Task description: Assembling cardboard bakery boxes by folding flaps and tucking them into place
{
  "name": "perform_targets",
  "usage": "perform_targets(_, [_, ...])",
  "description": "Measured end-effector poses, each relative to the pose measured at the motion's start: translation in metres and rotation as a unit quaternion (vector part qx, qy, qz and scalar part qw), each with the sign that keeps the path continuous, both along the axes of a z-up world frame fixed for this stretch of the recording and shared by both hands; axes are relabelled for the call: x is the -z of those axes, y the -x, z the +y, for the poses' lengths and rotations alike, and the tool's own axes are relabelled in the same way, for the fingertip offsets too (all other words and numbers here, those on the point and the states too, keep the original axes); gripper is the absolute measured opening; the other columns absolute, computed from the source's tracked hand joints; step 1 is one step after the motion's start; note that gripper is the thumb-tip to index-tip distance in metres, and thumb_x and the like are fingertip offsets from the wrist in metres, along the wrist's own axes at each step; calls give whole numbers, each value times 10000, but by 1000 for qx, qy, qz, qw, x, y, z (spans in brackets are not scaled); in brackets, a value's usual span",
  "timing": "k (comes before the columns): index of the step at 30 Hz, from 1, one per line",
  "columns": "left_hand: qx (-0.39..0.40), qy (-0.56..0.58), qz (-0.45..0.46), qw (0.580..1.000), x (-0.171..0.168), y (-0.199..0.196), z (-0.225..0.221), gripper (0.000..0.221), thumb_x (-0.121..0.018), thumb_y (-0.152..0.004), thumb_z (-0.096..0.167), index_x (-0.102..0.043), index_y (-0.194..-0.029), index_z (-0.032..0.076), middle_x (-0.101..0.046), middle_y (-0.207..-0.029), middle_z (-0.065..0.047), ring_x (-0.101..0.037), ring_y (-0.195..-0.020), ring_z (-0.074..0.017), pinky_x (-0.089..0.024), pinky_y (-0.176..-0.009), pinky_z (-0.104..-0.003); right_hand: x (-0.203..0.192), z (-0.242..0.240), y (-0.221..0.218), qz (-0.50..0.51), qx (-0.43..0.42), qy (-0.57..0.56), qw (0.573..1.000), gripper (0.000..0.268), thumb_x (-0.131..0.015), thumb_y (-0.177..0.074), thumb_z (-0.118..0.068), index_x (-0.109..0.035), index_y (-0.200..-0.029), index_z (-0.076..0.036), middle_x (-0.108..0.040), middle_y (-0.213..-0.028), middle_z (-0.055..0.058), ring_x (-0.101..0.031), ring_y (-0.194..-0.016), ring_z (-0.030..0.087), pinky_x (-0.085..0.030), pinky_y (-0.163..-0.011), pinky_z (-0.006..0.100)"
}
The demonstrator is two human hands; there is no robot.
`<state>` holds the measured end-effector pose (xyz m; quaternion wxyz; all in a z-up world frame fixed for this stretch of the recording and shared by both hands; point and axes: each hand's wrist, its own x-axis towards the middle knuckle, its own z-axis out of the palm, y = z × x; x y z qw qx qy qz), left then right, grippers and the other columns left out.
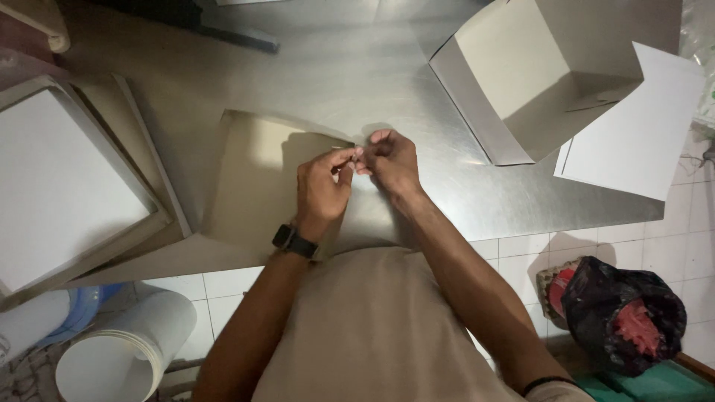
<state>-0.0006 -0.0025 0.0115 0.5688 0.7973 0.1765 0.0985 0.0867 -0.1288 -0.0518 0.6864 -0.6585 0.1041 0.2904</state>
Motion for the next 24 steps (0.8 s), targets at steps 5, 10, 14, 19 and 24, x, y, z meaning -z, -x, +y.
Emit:
perform_targets(5, [-2, -59, -9, 998, 31, 4, -1, 220, -624, -921, -28, -771, -1071, 35, -750, -905, -194, -724, -862, -405, -598, -735, -459, -30, 5, 13, 5, -6, 3, 1000, 236, -692, -916, 1, -592, -1108, 95, -681, -929, 248, -757, -749, 270, -690, -679, 341])
perform_targets(10, [-6, -53, -25, 998, 27, 6, -5, 226, -612, -933, -24, -762, -1094, 29, -734, -913, -168, -718, -859, -378, -596, -757, -419, -71, 0, 20, 6, -31, 6, 999, 345, -603, -954, -26, -542, -1265, 109, -715, -1032, 245, -719, -918, 236, -620, -850, 308])
perform_targets(14, [-17, -132, -33, 991, 43, 7, -5, 209, -677, -900, 35, -703, -1107, 24, -690, -918, -177, -698, -894, -399, -571, -797, -494, -78, -6, 24, 28, -83, 8, 996, 417, -534, -1035, -228, -515, -1395, -18, -705, -1102, 157, -651, -1053, 196, -546, -893, 294])
perform_targets(19, [-36, -226, -1, 973, 37, 9, -9, 214, -687, -883, 87, -687, -1096, 72, -656, -888, -127, -677, -923, -357, -549, -840, -465, -69, -20, 27, 26, -124, 2, 992, 489, -517, -1068, -360, -479, -1439, -44, -680, -1255, 188, -639, -1141, 237, -527, -941, 300])
perform_targets(24, [43, -243, -49, 968, 72, 34, -8, 219, -670, -814, 46, -716, -1019, 104, -685, -814, -95, -689, -812, -348, -560, -755, -477, -48, -52, 20, 31, -40, 5, 999, 245, -563, -1050, -252, -550, -1223, -78, -728, -1070, 160, -701, -947, 214, -587, -793, 276])
